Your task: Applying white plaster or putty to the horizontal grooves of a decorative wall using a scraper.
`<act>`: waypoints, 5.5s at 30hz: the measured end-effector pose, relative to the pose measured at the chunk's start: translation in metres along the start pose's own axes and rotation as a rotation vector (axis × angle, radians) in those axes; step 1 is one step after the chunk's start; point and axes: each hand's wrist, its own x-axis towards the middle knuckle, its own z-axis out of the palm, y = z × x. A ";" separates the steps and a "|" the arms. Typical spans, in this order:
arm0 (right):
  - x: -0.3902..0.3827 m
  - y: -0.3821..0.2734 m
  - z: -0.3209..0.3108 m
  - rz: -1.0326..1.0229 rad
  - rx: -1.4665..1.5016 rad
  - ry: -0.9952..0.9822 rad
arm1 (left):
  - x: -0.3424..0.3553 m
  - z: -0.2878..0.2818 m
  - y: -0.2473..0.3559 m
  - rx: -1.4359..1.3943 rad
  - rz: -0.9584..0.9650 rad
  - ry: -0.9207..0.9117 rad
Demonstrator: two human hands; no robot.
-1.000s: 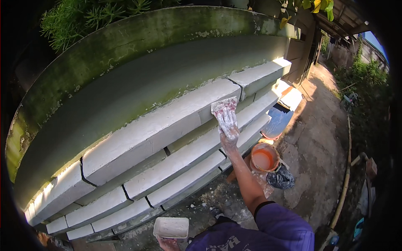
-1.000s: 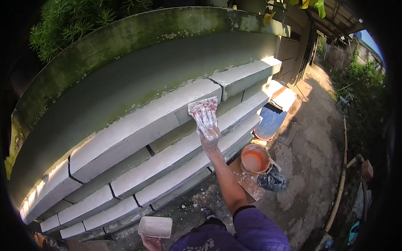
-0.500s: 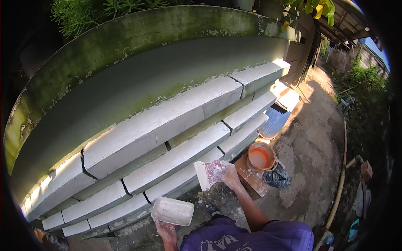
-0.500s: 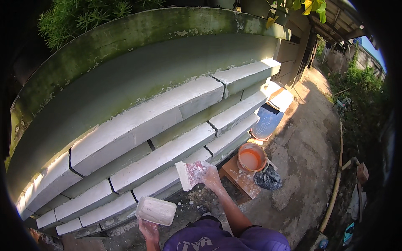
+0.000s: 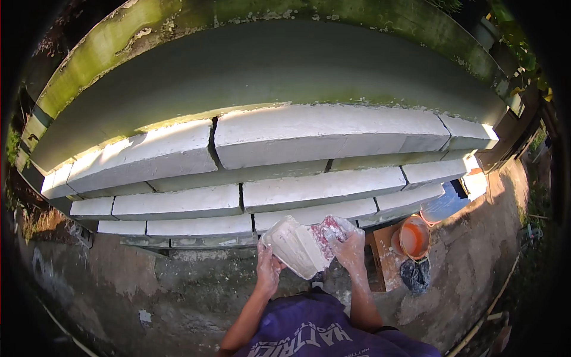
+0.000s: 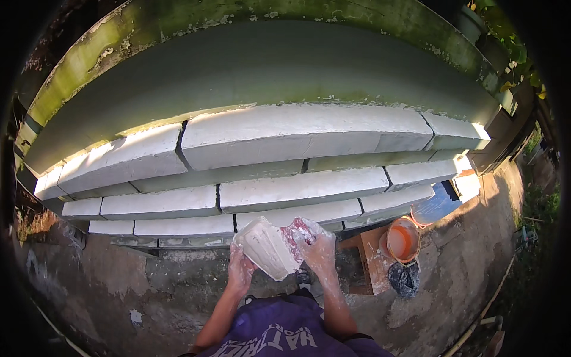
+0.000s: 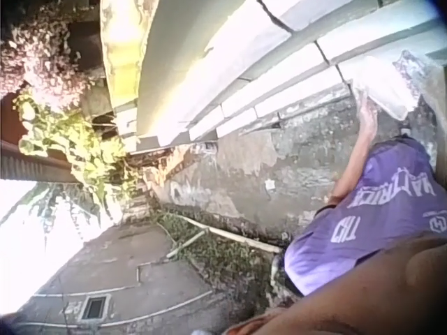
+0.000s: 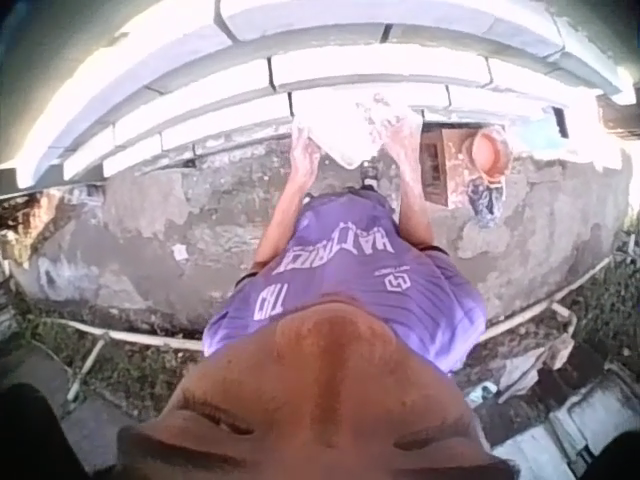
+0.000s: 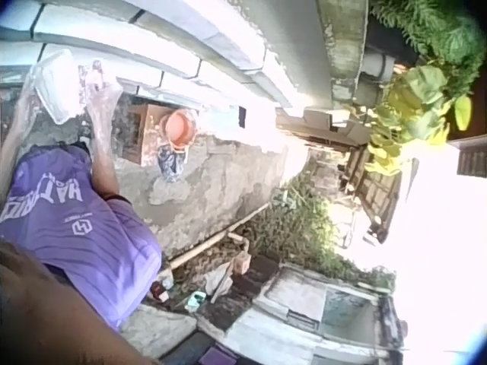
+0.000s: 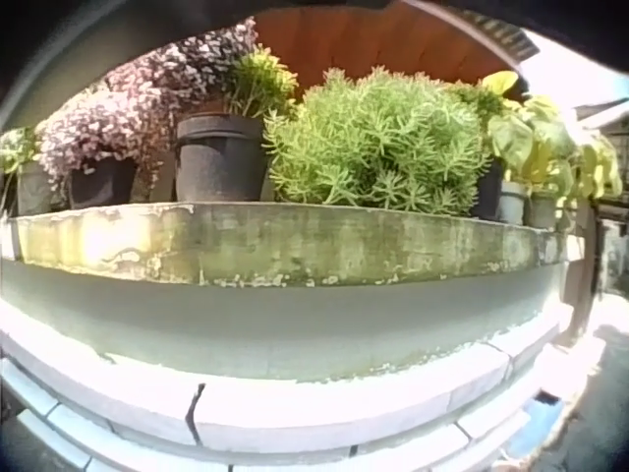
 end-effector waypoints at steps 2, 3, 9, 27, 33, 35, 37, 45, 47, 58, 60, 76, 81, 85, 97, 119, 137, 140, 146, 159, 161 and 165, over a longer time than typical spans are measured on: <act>0.003 -0.005 0.012 -0.012 -0.152 -0.024 | -0.008 0.008 0.008 -0.009 -0.020 0.005; 0.005 -0.003 0.019 0.000 -0.149 -0.037 | -0.010 0.012 0.011 -0.017 -0.038 -0.012; -0.001 0.000 0.045 -0.048 -0.196 -0.142 | -0.016 0.010 0.021 -0.084 -0.063 -0.015; -0.018 0.005 0.054 -0.144 -0.235 -0.173 | -0.006 -0.009 0.007 -0.054 -0.101 -0.092; -0.017 0.010 0.066 -0.223 -0.274 -0.249 | -0.002 -0.009 0.001 -0.008 -0.078 -0.058; -0.015 0.018 0.073 -0.341 -0.278 -0.197 | 0.001 -0.014 -0.005 -0.056 -0.086 -0.045; -0.012 0.020 0.079 -0.463 -0.268 -0.110 | 0.002 -0.023 -0.010 -0.057 -0.062 -0.047; -0.014 0.008 0.083 -0.250 -0.184 -0.193 | -0.005 -0.018 -0.009 -0.055 0.032 0.039; -0.016 0.014 0.089 -0.228 -0.199 -0.243 | -0.009 -0.015 -0.009 0.005 0.040 0.061; -0.007 0.001 0.072 -0.260 -0.242 -0.095 | -0.012 -0.026 -0.020 -0.013 0.085 0.069; -0.013 0.017 0.076 -0.311 -0.245 -0.116 | -0.013 -0.026 -0.022 -0.029 0.087 0.069; -0.017 0.004 0.033 -0.372 -0.204 0.204 | -0.022 -0.025 -0.026 0.067 0.039 0.052; -0.029 0.018 0.017 -0.374 -0.232 0.038 | -0.025 -0.021 -0.030 0.066 0.031 0.057; -0.046 0.024 0.025 -0.407 -0.117 0.129 | -0.027 -0.013 -0.036 0.062 0.022 0.009; -0.066 0.035 0.011 -0.393 -0.267 0.174 | -0.039 0.003 -0.050 0.040 -0.021 -0.088; -0.082 0.010 -0.009 -0.107 -0.324 0.061 | -0.047 0.003 -0.052 0.052 -0.031 -0.096; -0.098 0.001 -0.026 -0.008 -0.172 0.108 | -0.047 0.001 -0.048 -0.012 0.018 -0.059; -0.096 -0.002 -0.030 -0.131 -0.396 0.013 | -0.043 -0.006 -0.048 0.031 0.010 -0.080; -0.091 -0.011 -0.033 -0.150 -0.456 0.046 | -0.044 -0.005 -0.045 -0.007 0.020 -0.081; -0.091 -0.007 -0.025 -0.007 -0.084 0.158 | -0.045 -0.005 -0.040 -0.023 0.038 -0.035; -0.092 -0.001 -0.024 0.006 0.005 0.165 | -0.045 -0.005 -0.040 -0.018 0.028 -0.036; -0.093 -0.006 -0.027 0.052 -0.001 0.180 | -0.045 -0.003 -0.039 -0.034 0.017 -0.012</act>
